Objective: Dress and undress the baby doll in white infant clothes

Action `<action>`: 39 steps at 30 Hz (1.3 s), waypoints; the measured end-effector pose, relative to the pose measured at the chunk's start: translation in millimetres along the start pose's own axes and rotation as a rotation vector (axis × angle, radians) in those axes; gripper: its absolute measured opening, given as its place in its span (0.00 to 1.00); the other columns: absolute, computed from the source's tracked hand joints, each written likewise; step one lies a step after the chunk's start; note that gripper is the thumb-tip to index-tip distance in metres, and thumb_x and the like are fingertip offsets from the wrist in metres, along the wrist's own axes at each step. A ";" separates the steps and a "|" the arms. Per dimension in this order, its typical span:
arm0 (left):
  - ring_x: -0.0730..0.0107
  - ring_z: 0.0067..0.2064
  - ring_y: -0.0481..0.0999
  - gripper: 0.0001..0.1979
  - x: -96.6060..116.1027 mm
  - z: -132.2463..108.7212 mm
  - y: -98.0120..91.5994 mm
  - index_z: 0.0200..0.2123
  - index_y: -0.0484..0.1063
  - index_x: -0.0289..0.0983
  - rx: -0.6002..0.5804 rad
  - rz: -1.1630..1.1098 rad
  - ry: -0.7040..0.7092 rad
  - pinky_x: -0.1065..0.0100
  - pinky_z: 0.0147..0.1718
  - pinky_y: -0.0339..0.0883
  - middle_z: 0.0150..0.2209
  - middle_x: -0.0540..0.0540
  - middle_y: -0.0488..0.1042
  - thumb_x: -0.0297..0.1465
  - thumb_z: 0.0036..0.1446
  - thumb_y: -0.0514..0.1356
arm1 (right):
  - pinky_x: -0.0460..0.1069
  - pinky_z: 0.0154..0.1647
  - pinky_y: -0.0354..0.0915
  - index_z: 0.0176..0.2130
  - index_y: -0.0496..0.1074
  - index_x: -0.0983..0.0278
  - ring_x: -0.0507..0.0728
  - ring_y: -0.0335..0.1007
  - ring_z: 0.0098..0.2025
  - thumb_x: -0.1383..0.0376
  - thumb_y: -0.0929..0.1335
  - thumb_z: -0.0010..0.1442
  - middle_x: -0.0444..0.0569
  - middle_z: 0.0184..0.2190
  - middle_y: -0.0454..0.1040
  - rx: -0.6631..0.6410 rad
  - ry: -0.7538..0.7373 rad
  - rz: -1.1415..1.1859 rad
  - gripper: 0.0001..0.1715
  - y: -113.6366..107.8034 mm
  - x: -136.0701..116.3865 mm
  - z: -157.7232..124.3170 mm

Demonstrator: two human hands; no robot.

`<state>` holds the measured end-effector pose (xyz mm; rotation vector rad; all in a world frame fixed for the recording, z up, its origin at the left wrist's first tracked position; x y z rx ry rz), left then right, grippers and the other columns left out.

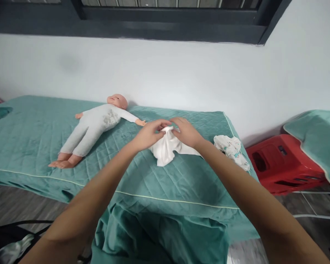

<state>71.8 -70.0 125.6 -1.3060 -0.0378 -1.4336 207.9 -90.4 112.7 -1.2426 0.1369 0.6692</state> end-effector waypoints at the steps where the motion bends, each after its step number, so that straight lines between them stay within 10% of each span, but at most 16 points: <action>1: 0.66 0.48 0.76 0.22 18.5 -3.2 -12.1 0.51 0.74 0.39 0.036 -0.023 0.052 0.66 0.49 0.67 0.48 0.46 0.78 0.20 0.54 0.54 | 0.58 0.56 0.63 0.53 0.72 0.62 0.62 0.69 0.54 0.66 0.62 0.60 0.53 0.51 0.75 -0.015 -0.009 0.020 0.22 -8.0 -10.4 4.4; 7: 0.65 0.45 0.75 0.14 79.8 -19.4 -66.0 0.51 0.73 0.40 0.261 -0.066 -0.011 0.67 0.44 0.68 0.43 0.46 0.75 0.32 0.63 0.56 | 0.50 0.37 0.60 0.41 0.74 0.62 0.56 0.68 0.35 0.61 0.65 0.60 0.46 0.34 0.75 0.145 0.044 -0.082 0.11 -82.3 -57.5 5.7; 12: 0.63 0.43 0.76 0.15 84.8 -20.1 -60.3 0.51 0.72 0.42 0.162 0.293 0.038 0.67 0.40 0.65 0.42 0.47 0.76 0.37 0.61 0.60 | 0.50 0.38 0.60 0.46 0.74 0.62 0.57 0.68 0.36 0.67 0.63 0.58 0.46 0.34 0.74 0.272 0.057 -0.290 0.17 -125.8 -77.8 -7.7; 21: 0.60 0.44 0.76 0.13 65.7 -40.3 -80.2 0.46 0.73 0.42 0.392 0.710 -0.082 0.67 0.36 0.62 0.45 0.46 0.78 0.27 0.60 0.54 | 0.52 0.37 0.62 0.45 0.76 0.56 0.59 0.70 0.39 0.67 0.63 0.58 0.48 0.42 0.76 0.087 0.184 -0.527 0.18 -118.8 -48.4 -54.2; 34: 0.66 0.38 0.73 0.12 10.6 -70.5 -112.2 0.42 0.77 0.39 0.348 0.123 -0.297 0.70 0.39 0.65 0.38 0.49 0.79 0.33 0.55 0.61 | 0.51 0.37 0.64 0.41 0.77 0.59 0.59 0.71 0.39 0.62 0.67 0.54 0.48 0.38 0.79 0.260 0.476 -0.101 0.14 -141.9 -7.7 -105.2; 39: 0.61 0.40 0.76 0.11 -24.5 -43.2 -107.5 0.41 0.78 0.41 0.094 0.248 -0.391 0.68 0.38 0.65 0.39 0.47 0.80 0.37 0.57 0.60 | 0.53 0.38 0.66 0.42 0.78 0.57 0.62 0.73 0.41 0.60 0.67 0.56 0.48 0.40 0.80 0.155 0.487 -0.164 0.14 -118.1 15.9 -85.6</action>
Point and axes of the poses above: each hand's wrist, its own z-axis towards the middle knuckle, its own y-axis out of the palm, x = y × z, the point moved 7 cm from there along z, towards the middle knuckle
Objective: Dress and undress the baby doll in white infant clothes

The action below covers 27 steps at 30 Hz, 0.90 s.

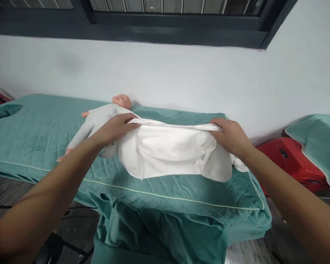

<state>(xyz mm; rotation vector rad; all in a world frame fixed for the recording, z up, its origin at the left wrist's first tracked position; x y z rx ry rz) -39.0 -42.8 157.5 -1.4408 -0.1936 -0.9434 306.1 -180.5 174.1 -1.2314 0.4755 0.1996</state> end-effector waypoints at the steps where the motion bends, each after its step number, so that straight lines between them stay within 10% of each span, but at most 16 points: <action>1: 0.59 0.42 0.77 0.12 -7.7 8.8 8.7 0.41 0.78 0.41 -0.024 0.088 -0.026 0.67 0.40 0.66 0.40 0.46 0.80 0.37 0.58 0.60 | 0.54 0.40 0.66 0.43 0.78 0.57 0.63 0.73 0.42 0.61 0.67 0.56 0.48 0.41 0.80 -0.012 -0.014 -0.049 0.15 13.2 2.0 6.5; 8: 0.47 0.57 0.70 0.16 -16.0 8.2 115.4 0.52 0.71 0.33 0.057 0.623 0.007 0.53 0.52 0.65 0.55 0.31 0.72 0.27 0.63 0.51 | 0.67 0.56 0.62 0.56 0.68 0.70 0.74 0.64 0.59 0.69 0.62 0.62 0.70 0.58 0.68 0.032 -0.112 -0.392 0.23 131.3 -23.4 5.8; 13: 0.55 0.57 0.70 0.18 -9.3 -6.8 185.4 0.53 0.70 0.31 -0.101 0.393 0.072 0.59 0.56 0.64 0.56 0.34 0.71 0.25 0.63 0.49 | 0.61 0.60 0.63 0.59 0.64 0.59 0.67 0.64 0.62 0.69 0.57 0.63 0.56 0.62 0.67 -0.056 -0.246 -0.179 0.26 201.1 -69.8 -11.2; 19: 0.45 0.67 0.61 0.24 -34.2 17.4 180.9 0.59 0.66 0.24 0.007 0.385 -0.171 0.49 0.66 0.52 0.64 0.28 0.64 0.32 0.65 0.51 | 0.71 0.54 0.64 0.57 0.66 0.60 0.76 0.66 0.59 0.63 0.62 0.60 0.63 0.57 0.72 0.046 0.071 -0.008 0.26 229.6 -36.6 22.1; 27: 0.47 0.70 0.54 0.33 -24.7 23.4 178.5 0.71 0.48 0.32 0.185 0.384 -0.242 0.46 0.66 0.53 0.71 0.36 0.56 0.37 0.66 0.48 | 0.65 0.59 0.61 0.65 0.56 0.71 0.72 0.52 0.67 0.60 0.62 0.65 0.63 0.73 0.45 0.191 0.202 -0.200 0.34 214.4 -38.5 15.2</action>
Point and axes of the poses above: each hand's wrist, its own z-axis towards the middle knuckle, its own y-axis out of the palm, x = y × z, the point moved 7 cm from there along z, towards the middle knuckle
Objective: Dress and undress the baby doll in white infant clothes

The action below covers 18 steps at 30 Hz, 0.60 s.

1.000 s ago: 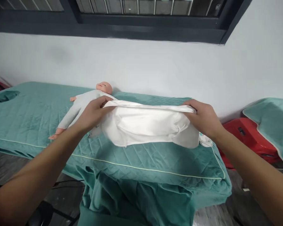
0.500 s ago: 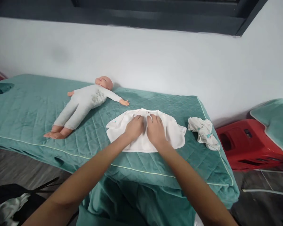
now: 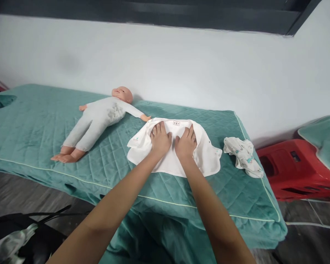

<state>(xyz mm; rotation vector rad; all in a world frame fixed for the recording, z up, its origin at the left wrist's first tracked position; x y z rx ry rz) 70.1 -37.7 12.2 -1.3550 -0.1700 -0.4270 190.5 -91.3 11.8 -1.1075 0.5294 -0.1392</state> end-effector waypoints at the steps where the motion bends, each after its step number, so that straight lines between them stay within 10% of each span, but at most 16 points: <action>1: 0.47 0.70 0.55 0.33 1.3 0.9 1.4 0.71 0.47 0.33 0.014 0.009 0.016 0.45 0.66 0.53 0.71 0.36 0.56 0.38 0.67 0.47 | 0.65 0.59 0.61 0.64 0.57 0.71 0.72 0.53 0.67 0.59 0.62 0.66 0.63 0.73 0.45 0.010 -0.012 -0.005 0.33 -2.0 0.3 -0.2; 18: 0.47 0.71 0.52 0.34 -11.3 44.4 41.7 0.72 0.49 0.34 -0.161 0.070 0.062 0.43 0.68 0.50 0.72 0.37 0.54 0.44 0.69 0.41 | 0.61 0.68 0.54 0.70 0.53 0.73 0.70 0.54 0.69 0.52 0.55 0.71 0.62 0.73 0.48 -0.240 -0.170 -0.096 0.39 40.6 29.4 46.7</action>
Point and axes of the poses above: each hand's wrist, its own z-axis towards the middle knuckle, its own y-axis out of the palm, x = y × z, the point moved 7 cm from there along z, towards the middle knuckle
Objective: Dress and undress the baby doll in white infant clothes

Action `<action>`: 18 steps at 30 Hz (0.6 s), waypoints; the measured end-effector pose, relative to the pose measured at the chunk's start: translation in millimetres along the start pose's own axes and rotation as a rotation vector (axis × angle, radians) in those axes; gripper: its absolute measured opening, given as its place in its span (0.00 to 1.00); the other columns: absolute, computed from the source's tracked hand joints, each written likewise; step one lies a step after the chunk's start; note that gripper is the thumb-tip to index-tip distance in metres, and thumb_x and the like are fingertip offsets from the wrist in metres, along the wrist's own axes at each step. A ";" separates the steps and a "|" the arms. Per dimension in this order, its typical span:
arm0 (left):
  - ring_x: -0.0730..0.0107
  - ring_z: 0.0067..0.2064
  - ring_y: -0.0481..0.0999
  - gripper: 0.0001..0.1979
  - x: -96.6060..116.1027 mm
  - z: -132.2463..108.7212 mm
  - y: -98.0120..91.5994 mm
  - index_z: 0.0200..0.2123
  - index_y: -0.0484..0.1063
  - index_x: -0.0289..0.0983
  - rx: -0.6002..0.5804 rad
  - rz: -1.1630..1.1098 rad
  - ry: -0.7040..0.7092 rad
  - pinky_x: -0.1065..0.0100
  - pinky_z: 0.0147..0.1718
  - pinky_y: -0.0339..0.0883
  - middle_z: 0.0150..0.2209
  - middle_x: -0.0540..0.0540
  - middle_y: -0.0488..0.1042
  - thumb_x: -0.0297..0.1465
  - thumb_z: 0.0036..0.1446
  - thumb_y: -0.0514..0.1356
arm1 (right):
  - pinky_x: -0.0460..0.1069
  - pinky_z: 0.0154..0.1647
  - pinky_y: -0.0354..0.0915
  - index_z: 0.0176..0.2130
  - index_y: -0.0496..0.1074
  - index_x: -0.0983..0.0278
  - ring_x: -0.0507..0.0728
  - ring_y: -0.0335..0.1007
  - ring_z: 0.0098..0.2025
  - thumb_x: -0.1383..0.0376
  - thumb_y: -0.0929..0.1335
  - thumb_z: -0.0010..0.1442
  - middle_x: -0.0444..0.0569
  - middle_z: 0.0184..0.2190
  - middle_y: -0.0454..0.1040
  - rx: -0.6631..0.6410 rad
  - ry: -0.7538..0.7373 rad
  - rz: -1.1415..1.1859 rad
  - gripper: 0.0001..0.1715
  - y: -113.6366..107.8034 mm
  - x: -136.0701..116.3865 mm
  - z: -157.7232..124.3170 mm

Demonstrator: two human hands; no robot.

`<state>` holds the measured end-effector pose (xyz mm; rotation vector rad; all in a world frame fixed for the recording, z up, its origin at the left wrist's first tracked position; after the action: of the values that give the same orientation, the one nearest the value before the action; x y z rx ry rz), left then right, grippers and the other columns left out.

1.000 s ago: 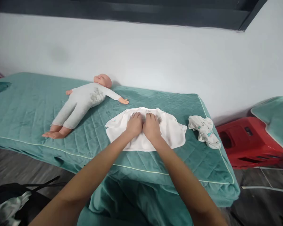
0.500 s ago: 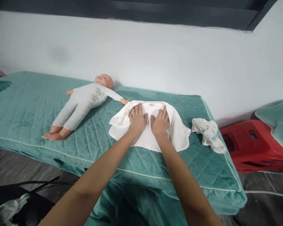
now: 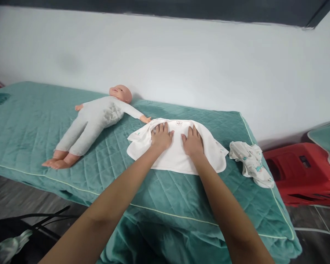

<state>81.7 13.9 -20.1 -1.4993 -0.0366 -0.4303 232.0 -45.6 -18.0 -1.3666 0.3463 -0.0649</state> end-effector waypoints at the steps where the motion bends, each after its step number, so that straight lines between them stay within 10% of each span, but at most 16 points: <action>1: 0.47 0.71 0.52 0.34 -0.3 0.8 0.9 0.72 0.50 0.33 -0.012 -0.001 -0.001 0.43 0.68 0.49 0.71 0.37 0.54 0.44 0.68 0.41 | 0.60 0.68 0.54 0.69 0.54 0.73 0.70 0.54 0.69 0.52 0.54 0.71 0.63 0.73 0.48 -0.020 0.003 -0.005 0.38 1.6 0.5 0.4; 18: 0.48 0.68 0.57 0.32 3.2 -8.5 -11.9 0.70 0.53 0.35 0.197 0.039 0.027 0.47 0.66 0.54 0.69 0.38 0.59 0.43 0.69 0.40 | 0.59 0.69 0.51 0.71 0.49 0.73 0.68 0.51 0.71 0.51 0.53 0.71 0.63 0.73 0.47 -0.068 0.033 -0.025 0.40 6.2 2.2 -0.2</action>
<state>79.1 4.7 -8.6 -1.2985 -0.0277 -0.4043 233.1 -45.0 -24.5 -1.4386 0.3619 -0.0973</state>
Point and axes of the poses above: each hand's wrist, its own z-axis towards the middle knuckle, its own y-axis out of the palm, x = y × z, the point moved 7 cm from there along z, towards the middle knuckle
